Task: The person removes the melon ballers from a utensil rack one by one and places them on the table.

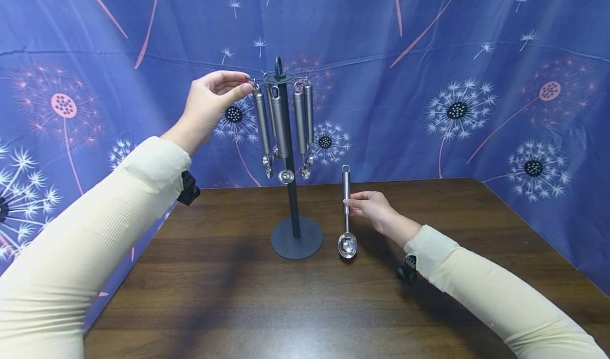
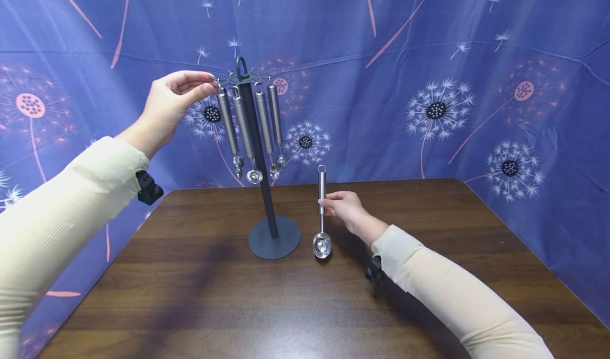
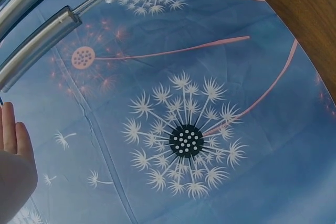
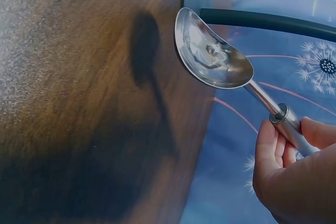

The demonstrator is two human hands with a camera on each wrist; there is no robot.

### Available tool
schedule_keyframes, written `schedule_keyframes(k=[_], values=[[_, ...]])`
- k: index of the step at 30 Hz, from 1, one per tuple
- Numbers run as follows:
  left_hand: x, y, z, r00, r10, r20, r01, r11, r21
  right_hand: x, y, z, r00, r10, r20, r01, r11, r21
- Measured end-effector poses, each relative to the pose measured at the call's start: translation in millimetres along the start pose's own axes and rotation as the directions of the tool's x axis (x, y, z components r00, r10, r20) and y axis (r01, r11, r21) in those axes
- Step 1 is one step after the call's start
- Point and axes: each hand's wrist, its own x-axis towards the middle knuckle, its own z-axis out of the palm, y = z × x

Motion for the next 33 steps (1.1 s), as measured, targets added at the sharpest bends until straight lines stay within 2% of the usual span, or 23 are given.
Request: schedule_keyframes(k=[14,17,22,25,29,33], values=[[-0.3,2.3,2.7,1.0,-0.006,-0.002,0.006,1.0,0.027,0.8,12,0,0.999,0.033,0.001,-0.033,0.999,-0.016],[0.0,3.9,2.5,1.0,-0.026,0.014,0.026,0.999,0.034,1.2,14,1,0.999,0.033,0.001,-0.033,0.999,-0.017],[3.9,7.7,0.5,0.991,-0.087,0.097,0.081,0.995,0.059,1.5,18,1,0.999,0.037,0.011,-0.036,0.999,-0.017],[6.9,9.6,-1.6,0.979,-0.112,0.17,0.099,0.992,0.079,1.3,18,1,0.999,0.042,0.011,-0.041,0.999,-0.023],[9.6,9.2,-4.5,0.967,-0.107,0.232,0.088,0.992,0.093,1.7,20,1,0.999,0.044,0.006,-0.044,0.999,-0.023],[10.5,7.2,-6.6,0.963,-0.103,0.25,0.084,0.993,0.085,2.3,22,1,0.999,0.042,0.003,-0.042,0.999,-0.016]])
